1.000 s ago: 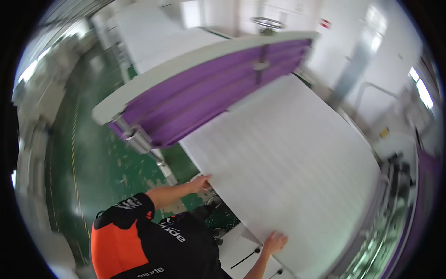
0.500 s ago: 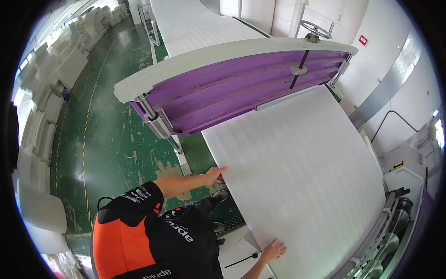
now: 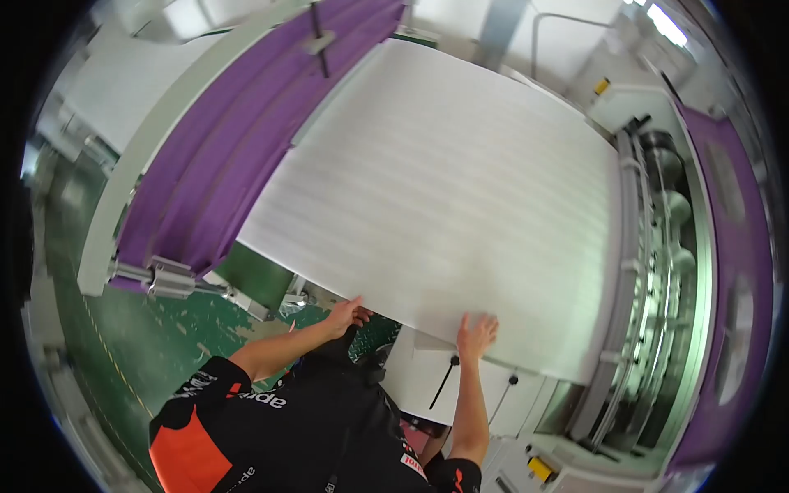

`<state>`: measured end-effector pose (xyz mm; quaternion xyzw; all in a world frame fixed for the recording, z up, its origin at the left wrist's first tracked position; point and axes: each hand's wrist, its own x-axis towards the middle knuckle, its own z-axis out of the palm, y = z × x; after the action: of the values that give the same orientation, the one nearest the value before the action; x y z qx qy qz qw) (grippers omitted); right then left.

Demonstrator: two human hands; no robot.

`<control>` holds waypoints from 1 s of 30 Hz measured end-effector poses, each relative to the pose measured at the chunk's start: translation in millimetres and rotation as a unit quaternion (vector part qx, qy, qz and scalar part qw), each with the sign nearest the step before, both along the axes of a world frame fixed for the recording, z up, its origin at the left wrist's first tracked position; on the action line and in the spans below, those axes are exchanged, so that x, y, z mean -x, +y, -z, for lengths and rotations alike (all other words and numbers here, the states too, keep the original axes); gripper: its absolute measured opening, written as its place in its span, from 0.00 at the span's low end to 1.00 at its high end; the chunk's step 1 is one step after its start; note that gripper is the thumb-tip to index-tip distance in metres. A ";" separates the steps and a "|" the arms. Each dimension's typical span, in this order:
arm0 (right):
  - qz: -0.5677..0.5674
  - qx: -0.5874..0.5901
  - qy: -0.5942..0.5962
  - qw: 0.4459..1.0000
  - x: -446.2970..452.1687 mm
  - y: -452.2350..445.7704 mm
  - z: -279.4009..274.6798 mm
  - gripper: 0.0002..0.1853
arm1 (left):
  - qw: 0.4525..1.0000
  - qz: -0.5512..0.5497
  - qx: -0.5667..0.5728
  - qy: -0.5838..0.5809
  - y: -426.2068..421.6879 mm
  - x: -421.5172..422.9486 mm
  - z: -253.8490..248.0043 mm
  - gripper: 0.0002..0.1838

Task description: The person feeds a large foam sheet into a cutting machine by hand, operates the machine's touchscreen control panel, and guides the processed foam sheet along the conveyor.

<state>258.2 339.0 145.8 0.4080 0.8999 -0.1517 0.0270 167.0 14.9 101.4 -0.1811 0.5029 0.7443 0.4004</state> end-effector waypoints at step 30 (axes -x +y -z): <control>0.024 -0.020 0.007 0.999 -1.0 -1.4 9.0 0.35 | 0.996 -0.087 -0.032 0.005 -105.4 79.4 -0.4 0.19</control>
<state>259.2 337.6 136.8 0.4288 0.8929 -0.1370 0.0091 87.6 -90.6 101.8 -0.2074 0.4637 0.7926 0.3374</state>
